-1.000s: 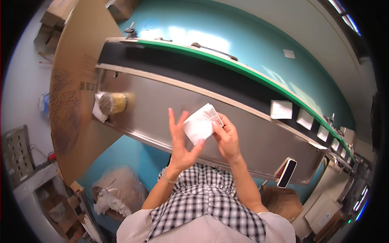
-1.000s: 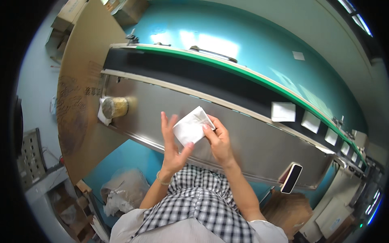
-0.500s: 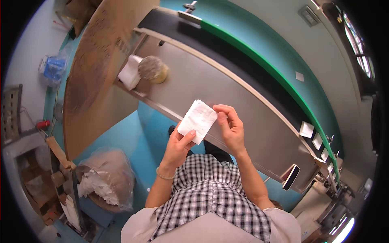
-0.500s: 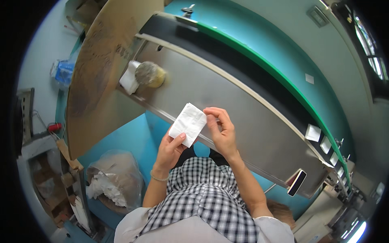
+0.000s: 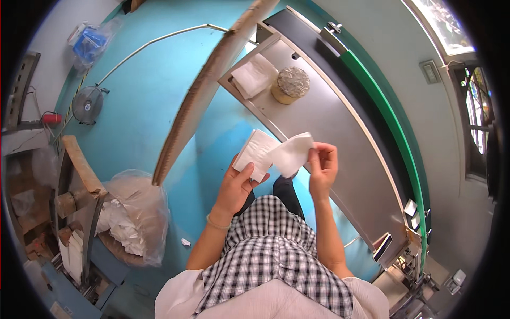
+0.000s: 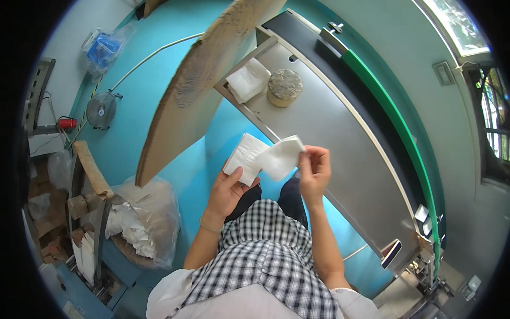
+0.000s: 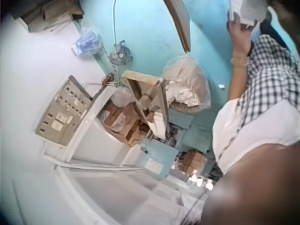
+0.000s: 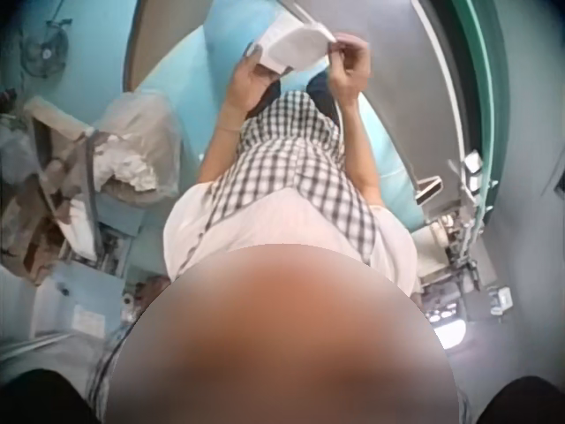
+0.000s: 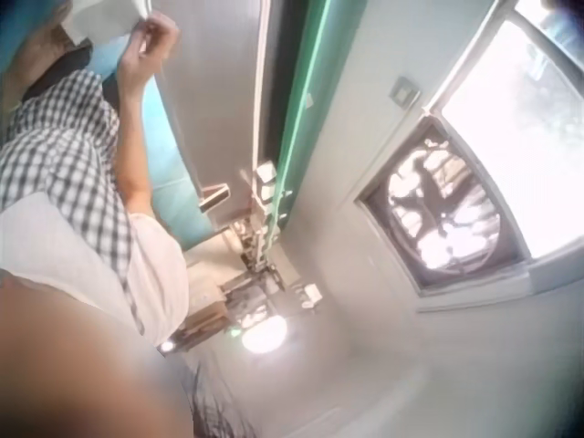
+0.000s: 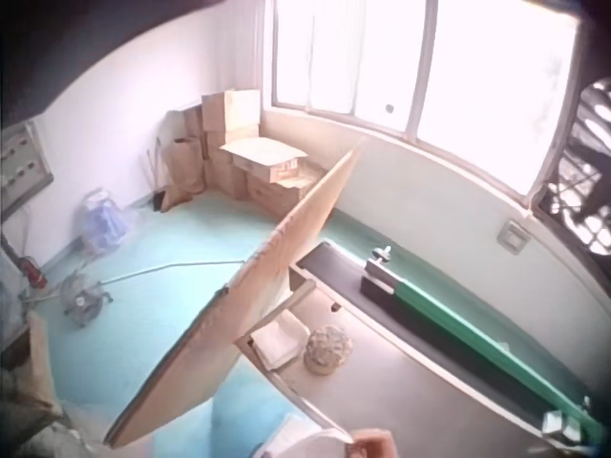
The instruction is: Folding and stacking white napkins or paper products on a conveyor belt workstation.
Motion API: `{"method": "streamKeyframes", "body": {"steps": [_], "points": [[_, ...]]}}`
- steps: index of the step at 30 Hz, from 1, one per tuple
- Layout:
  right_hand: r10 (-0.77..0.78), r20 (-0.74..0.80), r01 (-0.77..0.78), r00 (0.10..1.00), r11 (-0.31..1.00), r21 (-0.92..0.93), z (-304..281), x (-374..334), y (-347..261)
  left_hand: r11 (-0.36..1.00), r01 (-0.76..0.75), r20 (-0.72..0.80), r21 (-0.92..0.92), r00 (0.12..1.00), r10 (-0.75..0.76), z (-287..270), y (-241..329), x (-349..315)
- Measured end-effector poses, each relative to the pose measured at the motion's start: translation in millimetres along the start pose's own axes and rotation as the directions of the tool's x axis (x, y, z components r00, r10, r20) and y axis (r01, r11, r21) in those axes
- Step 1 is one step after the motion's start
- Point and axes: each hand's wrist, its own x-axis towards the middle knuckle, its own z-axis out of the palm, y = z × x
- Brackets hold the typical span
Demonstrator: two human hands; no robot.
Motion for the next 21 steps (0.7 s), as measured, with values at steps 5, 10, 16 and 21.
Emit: {"method": "streamKeyframes", "body": {"steps": [5,10,16,21], "points": [[-0.093,-0.091,0.063,0.991,0.955,-0.289,-8,14,1,0.996,0.036,0.05,-0.081,0.998,-0.032,-29,12,6],[-0.626,0.317,0.672,0.713,0.481,-0.563,9,16,-11,0.982,0.079,0.004,-0.171,0.997,-0.08,-50,18,14],[-0.542,0.21,0.563,0.814,0.645,-0.516,26,34,12,0.985,0.087,-0.051,-0.151,0.994,-0.096,-53,30,23],[-0.452,0.159,0.382,0.877,0.458,-0.803,55,60,31,0.983,0.068,-0.08,-0.17,0.993,-0.083,-61,36,29]]}}
